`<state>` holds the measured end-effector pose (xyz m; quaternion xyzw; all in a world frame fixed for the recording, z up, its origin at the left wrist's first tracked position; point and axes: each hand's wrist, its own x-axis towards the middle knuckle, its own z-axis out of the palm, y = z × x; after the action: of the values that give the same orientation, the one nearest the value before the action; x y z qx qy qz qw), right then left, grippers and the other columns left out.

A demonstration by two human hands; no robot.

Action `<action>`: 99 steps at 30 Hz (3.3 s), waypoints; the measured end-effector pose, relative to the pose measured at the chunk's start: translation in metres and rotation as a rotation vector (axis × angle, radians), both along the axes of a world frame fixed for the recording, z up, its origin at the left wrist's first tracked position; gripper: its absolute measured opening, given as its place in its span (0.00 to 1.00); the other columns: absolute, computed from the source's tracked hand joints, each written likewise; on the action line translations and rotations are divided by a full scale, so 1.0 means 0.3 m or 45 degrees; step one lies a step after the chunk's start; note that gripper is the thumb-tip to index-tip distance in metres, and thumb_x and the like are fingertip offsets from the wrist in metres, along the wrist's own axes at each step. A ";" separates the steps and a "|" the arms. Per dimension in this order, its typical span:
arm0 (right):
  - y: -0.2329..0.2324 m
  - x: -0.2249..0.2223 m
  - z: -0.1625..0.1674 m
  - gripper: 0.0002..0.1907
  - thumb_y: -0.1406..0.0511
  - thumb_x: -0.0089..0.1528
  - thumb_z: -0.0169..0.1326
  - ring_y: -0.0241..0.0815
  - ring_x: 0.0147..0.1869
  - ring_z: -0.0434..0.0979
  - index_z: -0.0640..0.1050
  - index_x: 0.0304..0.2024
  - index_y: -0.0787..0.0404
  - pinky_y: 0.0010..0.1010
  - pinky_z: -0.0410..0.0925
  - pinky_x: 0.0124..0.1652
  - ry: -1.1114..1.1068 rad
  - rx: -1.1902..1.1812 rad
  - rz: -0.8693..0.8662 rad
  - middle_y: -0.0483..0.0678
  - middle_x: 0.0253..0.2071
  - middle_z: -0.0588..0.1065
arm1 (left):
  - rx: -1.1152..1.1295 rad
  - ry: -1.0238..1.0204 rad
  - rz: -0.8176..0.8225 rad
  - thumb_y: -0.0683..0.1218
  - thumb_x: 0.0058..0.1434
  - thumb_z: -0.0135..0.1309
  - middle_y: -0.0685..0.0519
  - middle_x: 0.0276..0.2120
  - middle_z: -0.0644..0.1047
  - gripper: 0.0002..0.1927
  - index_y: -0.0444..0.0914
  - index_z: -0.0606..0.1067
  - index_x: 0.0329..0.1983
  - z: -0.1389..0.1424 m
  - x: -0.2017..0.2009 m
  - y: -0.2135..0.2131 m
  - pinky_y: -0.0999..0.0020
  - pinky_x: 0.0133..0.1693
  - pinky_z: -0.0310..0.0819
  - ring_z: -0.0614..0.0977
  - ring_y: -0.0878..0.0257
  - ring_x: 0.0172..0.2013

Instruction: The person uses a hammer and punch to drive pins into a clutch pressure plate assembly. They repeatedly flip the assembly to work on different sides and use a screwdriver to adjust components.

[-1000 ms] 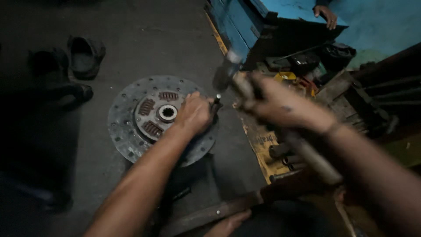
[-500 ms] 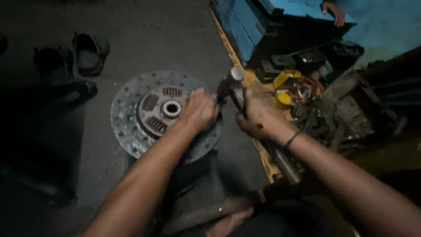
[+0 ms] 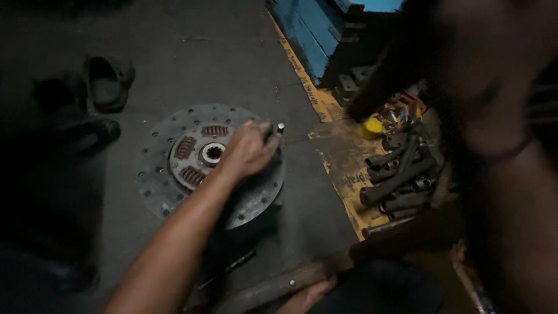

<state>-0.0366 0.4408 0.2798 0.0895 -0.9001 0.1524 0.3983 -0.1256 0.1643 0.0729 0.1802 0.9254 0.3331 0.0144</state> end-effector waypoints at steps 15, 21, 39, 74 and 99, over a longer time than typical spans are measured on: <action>-0.161 -0.006 -0.669 0.46 0.64 0.59 0.60 0.34 0.36 0.80 0.52 0.75 0.60 0.24 0.76 0.34 -1.320 -1.311 0.132 0.46 0.44 0.77 | 0.034 0.255 0.081 0.49 0.45 0.66 0.36 0.63 0.70 0.40 0.33 0.70 0.63 -0.040 -0.011 -0.024 0.55 0.64 0.57 0.67 0.42 0.65; -0.171 -0.239 -0.842 0.44 0.70 0.59 0.56 0.42 0.29 0.77 0.50 0.73 0.61 0.32 0.72 0.26 -1.246 -1.754 0.450 0.55 0.35 0.77 | 0.149 -0.014 0.112 0.59 0.57 0.63 0.43 0.59 0.77 0.29 0.40 0.78 0.57 0.021 0.019 -0.013 0.56 0.62 0.67 0.76 0.49 0.61; -0.147 -0.146 -0.869 0.24 0.68 0.60 0.51 0.39 0.20 0.71 0.69 0.61 0.60 0.32 0.69 0.20 -1.520 -1.763 0.481 0.48 0.27 0.74 | 0.313 -0.144 0.184 0.54 0.60 0.61 0.46 0.52 0.82 0.22 0.40 0.80 0.54 0.048 0.040 -0.015 0.60 0.55 0.74 0.83 0.55 0.52; -0.157 -0.097 -0.821 0.35 0.68 0.58 0.53 0.40 0.25 0.76 0.60 0.68 0.57 0.33 0.72 0.25 -1.502 -1.713 0.333 0.54 0.35 0.78 | 0.191 -0.206 0.177 0.53 0.61 0.58 0.48 0.47 0.85 0.18 0.45 0.81 0.53 0.017 0.022 -0.008 0.58 0.50 0.78 0.87 0.55 0.46; -0.219 -0.091 0.065 0.22 0.55 0.67 0.53 0.52 0.40 0.81 0.67 0.61 0.53 0.46 0.75 0.38 -0.992 0.056 0.187 0.55 0.39 0.78 | 0.164 0.171 0.100 0.52 0.61 0.58 0.37 0.41 0.81 0.17 0.39 0.81 0.49 0.023 0.010 -0.009 0.51 0.47 0.75 0.82 0.42 0.45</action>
<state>-0.0638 0.3751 0.2992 0.0978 -0.9780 0.1837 0.0129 -0.1227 0.1618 0.0799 0.1661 0.9073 0.3795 -0.0722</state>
